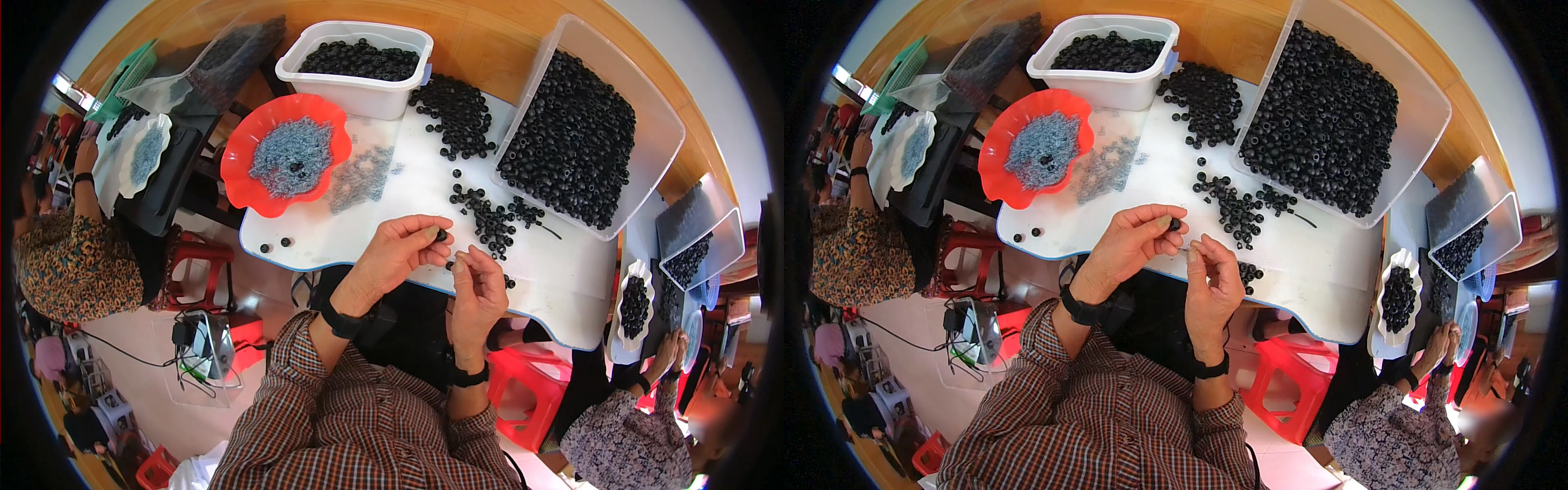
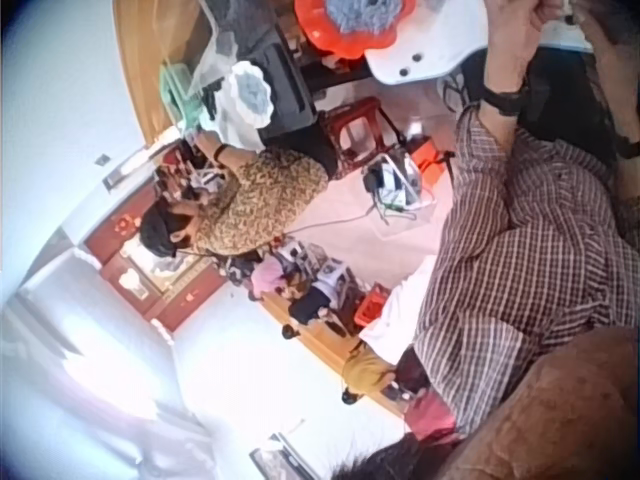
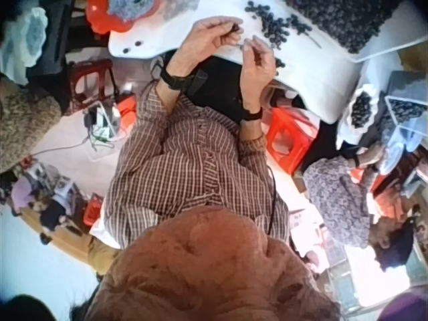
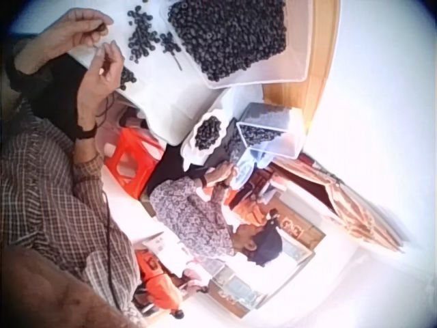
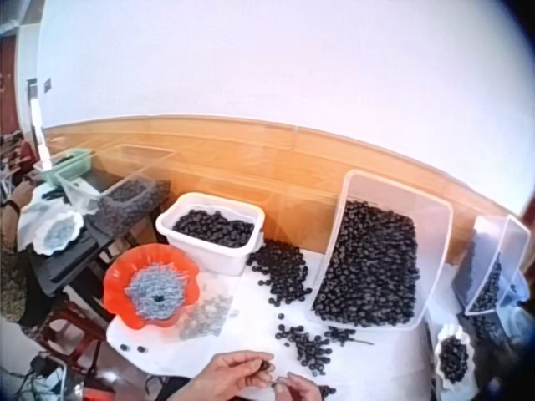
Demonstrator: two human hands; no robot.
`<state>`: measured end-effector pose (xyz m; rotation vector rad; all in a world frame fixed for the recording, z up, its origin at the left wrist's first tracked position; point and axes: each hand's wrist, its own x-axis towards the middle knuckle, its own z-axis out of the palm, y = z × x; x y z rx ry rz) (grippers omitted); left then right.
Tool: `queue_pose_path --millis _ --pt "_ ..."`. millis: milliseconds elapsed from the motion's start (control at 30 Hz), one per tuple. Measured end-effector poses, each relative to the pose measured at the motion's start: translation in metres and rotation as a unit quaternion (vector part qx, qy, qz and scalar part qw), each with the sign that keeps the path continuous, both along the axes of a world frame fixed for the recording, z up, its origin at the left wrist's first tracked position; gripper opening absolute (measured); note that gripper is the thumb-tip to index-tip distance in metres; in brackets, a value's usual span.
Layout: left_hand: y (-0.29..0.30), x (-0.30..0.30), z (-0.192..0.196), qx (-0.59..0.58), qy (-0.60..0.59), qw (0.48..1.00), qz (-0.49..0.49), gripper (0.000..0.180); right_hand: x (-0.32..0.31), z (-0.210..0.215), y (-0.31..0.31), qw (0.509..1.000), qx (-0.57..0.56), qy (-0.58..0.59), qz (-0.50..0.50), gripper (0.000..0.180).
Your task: Sorting small black rubber or plastic components into different bins for production quality control.
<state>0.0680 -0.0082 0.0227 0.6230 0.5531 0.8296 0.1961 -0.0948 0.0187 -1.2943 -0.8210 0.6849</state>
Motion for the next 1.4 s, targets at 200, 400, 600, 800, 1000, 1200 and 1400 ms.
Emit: queue_pose_path --millis 200,400,600,800,1000,1200,1400 --pt "-0.016 -0.001 -0.009 -0.032 -0.019 0.999 0.021 0.023 -0.005 -0.001 0.005 0.999 0.023 -0.029 0.005 0.024" --pt "-0.024 -0.003 -0.015 -0.025 -0.004 0.999 0.035 0.024 -0.010 0.005 0.005 0.993 0.013 -0.117 0.003 0.021" --pt "-0.028 -0.005 -0.013 -0.023 0.026 0.998 0.049 0.024 -0.011 0.006 0.005 0.988 0.000 -0.154 0.013 0.020" --pt "-0.031 -0.008 -0.015 -0.039 0.026 0.997 0.056 0.023 -0.012 0.006 0.005 0.976 0.001 -0.218 0.024 0.021" --pt "-0.032 -0.013 -0.016 -0.028 0.051 0.997 0.050 0.022 -0.010 0.008 0.006 0.977 -0.027 -0.207 0.049 0.022" --pt "-0.031 -0.018 -0.019 -0.023 0.068 0.997 0.009 0.020 -0.001 -0.005 0.006 0.992 -0.063 -0.016 0.111 0.027" --pt "-0.027 -0.029 -0.020 -0.022 0.057 0.998 -0.036 0.020 0.000 -0.007 0.006 0.977 -0.086 0.108 0.164 0.027"
